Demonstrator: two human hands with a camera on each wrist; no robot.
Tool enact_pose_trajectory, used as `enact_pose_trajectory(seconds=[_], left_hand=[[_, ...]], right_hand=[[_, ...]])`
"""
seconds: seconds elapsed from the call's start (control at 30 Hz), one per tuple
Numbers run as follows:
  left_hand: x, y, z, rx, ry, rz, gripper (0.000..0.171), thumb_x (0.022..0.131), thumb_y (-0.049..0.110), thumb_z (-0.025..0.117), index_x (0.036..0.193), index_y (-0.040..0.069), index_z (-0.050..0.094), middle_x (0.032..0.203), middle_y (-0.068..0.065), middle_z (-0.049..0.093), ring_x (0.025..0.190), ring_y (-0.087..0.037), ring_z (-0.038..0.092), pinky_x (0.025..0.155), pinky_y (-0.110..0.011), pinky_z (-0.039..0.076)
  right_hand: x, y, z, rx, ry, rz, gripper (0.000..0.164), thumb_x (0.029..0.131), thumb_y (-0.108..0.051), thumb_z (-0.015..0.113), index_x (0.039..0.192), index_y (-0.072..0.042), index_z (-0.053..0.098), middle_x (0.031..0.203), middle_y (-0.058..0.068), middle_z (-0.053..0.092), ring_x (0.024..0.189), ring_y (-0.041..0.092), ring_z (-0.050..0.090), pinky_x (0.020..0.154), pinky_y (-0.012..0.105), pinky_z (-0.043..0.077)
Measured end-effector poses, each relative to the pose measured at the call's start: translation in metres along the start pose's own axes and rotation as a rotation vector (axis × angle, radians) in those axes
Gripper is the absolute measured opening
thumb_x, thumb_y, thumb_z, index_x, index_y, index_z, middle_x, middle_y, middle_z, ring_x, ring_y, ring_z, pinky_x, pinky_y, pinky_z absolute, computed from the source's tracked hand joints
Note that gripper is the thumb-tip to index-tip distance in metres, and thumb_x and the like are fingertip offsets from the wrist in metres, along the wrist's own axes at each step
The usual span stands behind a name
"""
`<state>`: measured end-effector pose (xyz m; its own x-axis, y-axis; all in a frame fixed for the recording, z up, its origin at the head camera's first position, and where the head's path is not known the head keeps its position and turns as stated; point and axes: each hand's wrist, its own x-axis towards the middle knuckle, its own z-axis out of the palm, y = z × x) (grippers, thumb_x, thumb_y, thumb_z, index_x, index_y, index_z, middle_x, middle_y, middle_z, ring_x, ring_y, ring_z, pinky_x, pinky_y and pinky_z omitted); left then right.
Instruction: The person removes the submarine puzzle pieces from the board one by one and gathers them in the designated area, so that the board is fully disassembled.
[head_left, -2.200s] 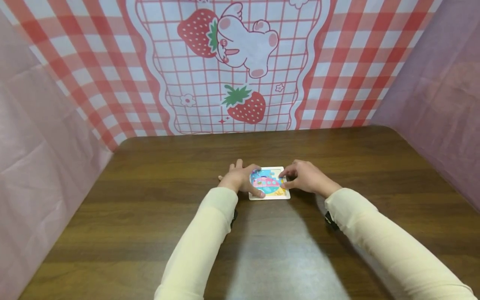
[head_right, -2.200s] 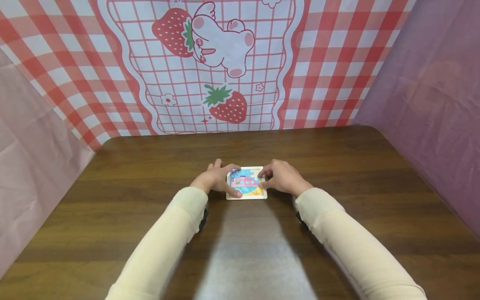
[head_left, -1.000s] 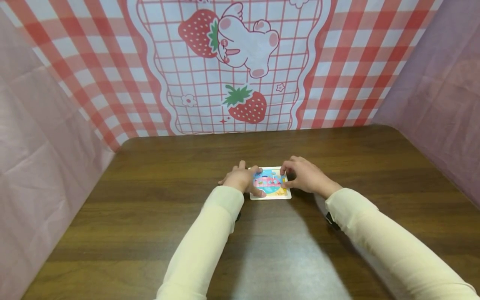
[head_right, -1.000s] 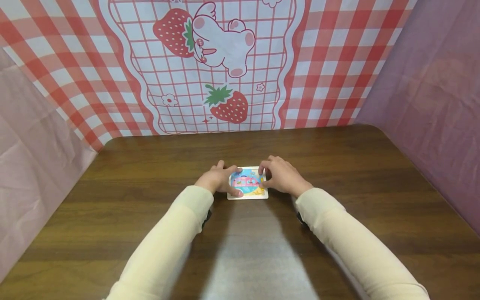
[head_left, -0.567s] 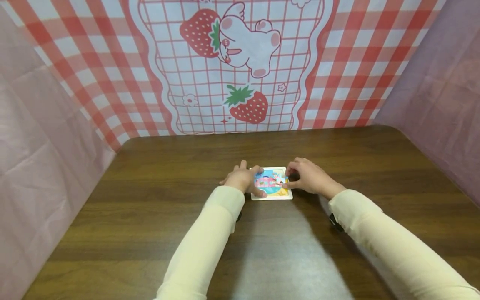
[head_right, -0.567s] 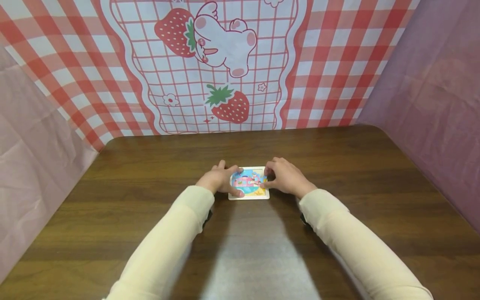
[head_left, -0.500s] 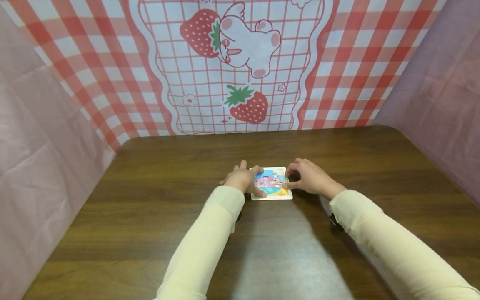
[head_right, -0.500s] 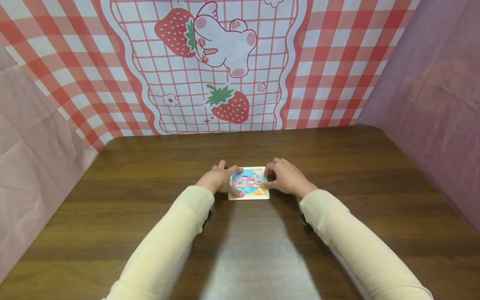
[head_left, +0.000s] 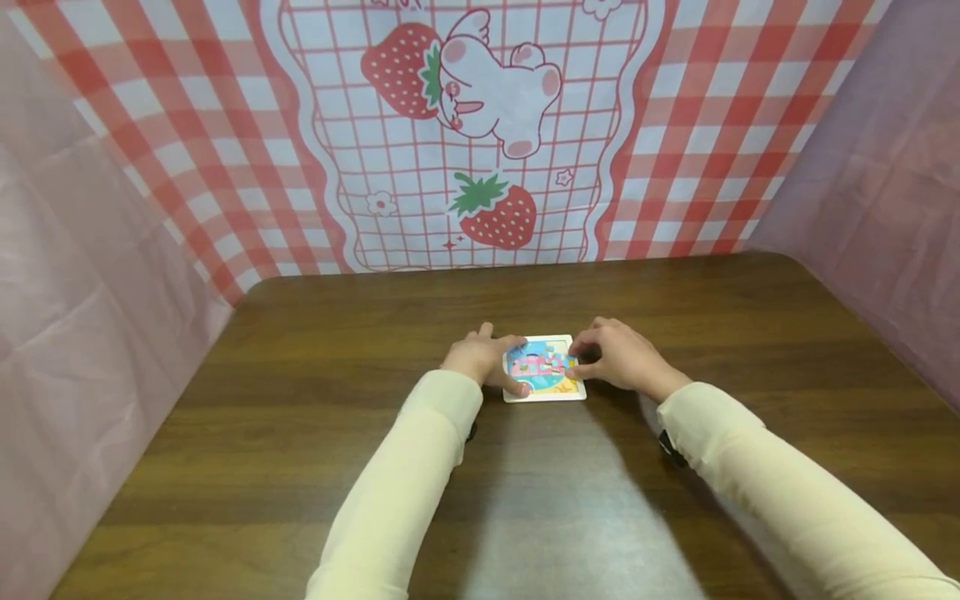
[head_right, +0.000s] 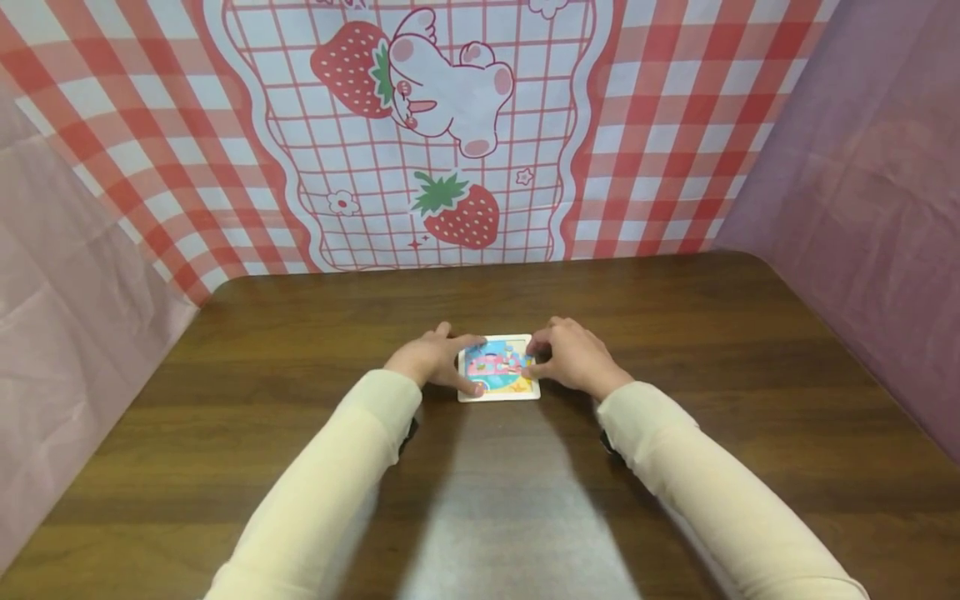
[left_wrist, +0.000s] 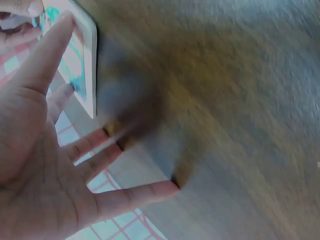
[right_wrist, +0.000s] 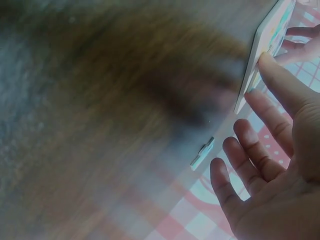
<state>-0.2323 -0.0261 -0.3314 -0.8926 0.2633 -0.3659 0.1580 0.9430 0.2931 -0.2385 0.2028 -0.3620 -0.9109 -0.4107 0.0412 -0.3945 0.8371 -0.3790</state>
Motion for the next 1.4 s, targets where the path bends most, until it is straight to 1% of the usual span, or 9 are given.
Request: enact_pose_trajectory(seconds=[0.1,0.2,0.47,0.57,0.67,0.8,0.93,1.13,1.4], left_hand=[[-0.001,-0.003,-0.004,0.028,0.007,0.019,0.084,0.085,0.044,0.082,0.157,0.032,0.040,0.166,-0.013,0.024,0.147,-0.037,0.034,0.117,-0.056,0.032],[0.000,-0.005,-0.006,0.012,0.001,0.028,0.086,0.084,0.042,0.084,0.157,0.030,0.040,0.167,-0.015,0.022,0.148,-0.039,0.033,0.119,-0.057,0.027],[0.001,-0.006,-0.005,0.037,0.032,0.052,0.092,0.078,0.041,0.089,0.156,0.026,0.043,0.158,-0.015,0.036,0.140,-0.037,0.044,0.116,-0.053,0.035],[0.001,-0.007,-0.004,0.049,0.048,0.052,0.091,0.077,0.040,0.090,0.155,0.024,0.044,0.153,-0.014,0.041,0.137,-0.036,0.048,0.114,-0.052,0.037],[0.002,-0.007,-0.004,0.058,0.056,0.056,0.090,0.077,0.040,0.090,0.153,0.023,0.046,0.150,-0.013,0.044,0.134,-0.035,0.051,0.113,-0.051,0.039],[0.002,-0.007,-0.003,0.049,0.045,0.052,0.089,0.077,0.039,0.090,0.153,0.022,0.047,0.153,-0.014,0.042,0.136,-0.035,0.049,0.113,-0.051,0.039],[0.003,-0.005,-0.002,0.026,0.027,0.035,0.089,0.078,0.038,0.089,0.155,0.023,0.045,0.158,-0.014,0.037,0.140,-0.036,0.045,0.115,-0.050,0.037],[0.002,-0.004,-0.003,0.007,0.012,0.015,0.087,0.080,0.036,0.088,0.155,0.025,0.044,0.161,-0.014,0.032,0.142,-0.037,0.042,0.115,-0.049,0.038],[0.004,-0.003,0.000,0.002,0.017,0.010,0.086,0.081,0.035,0.087,0.155,0.023,0.044,0.160,-0.013,0.033,0.141,-0.036,0.043,0.114,-0.049,0.039]], right_hand=[[0.001,-0.001,0.001,-0.003,0.002,0.003,0.029,0.082,-0.030,0.087,0.103,-0.013,0.078,0.102,0.008,0.062,0.098,0.030,0.058,0.084,0.053,0.050],[0.001,-0.001,0.001,-0.013,0.001,0.006,0.029,0.082,-0.030,0.086,0.104,-0.013,0.078,0.102,0.009,0.061,0.097,0.030,0.058,0.083,0.053,0.050],[0.000,-0.004,0.000,-0.040,-0.005,0.032,0.028,0.085,-0.030,0.084,0.107,-0.013,0.078,0.105,0.009,0.061,0.099,0.031,0.058,0.083,0.055,0.051],[0.000,-0.004,0.000,-0.043,-0.006,0.035,0.029,0.085,-0.031,0.084,0.107,-0.013,0.077,0.104,0.009,0.061,0.098,0.030,0.058,0.083,0.055,0.051],[0.000,-0.004,0.000,-0.041,-0.006,0.027,0.031,0.084,-0.031,0.085,0.106,-0.012,0.078,0.104,0.009,0.061,0.099,0.030,0.059,0.085,0.054,0.051],[0.002,-0.002,-0.002,-0.020,-0.011,-0.006,0.032,0.082,-0.028,0.087,0.106,-0.009,0.078,0.107,0.010,0.062,0.103,0.032,0.059,0.090,0.054,0.050],[0.003,0.001,-0.005,0.007,-0.023,-0.036,0.030,0.081,-0.025,0.088,0.104,-0.009,0.079,0.107,0.012,0.064,0.103,0.034,0.060,0.091,0.054,0.049],[0.004,0.006,-0.005,0.008,-0.036,-0.043,0.028,0.082,-0.024,0.087,0.105,-0.010,0.080,0.110,0.012,0.065,0.105,0.036,0.060,0.093,0.056,0.048],[0.003,0.009,-0.011,0.008,-0.031,-0.066,0.028,0.082,-0.024,0.087,0.106,-0.010,0.080,0.106,0.011,0.065,0.099,0.033,0.061,0.089,0.054,0.048]])
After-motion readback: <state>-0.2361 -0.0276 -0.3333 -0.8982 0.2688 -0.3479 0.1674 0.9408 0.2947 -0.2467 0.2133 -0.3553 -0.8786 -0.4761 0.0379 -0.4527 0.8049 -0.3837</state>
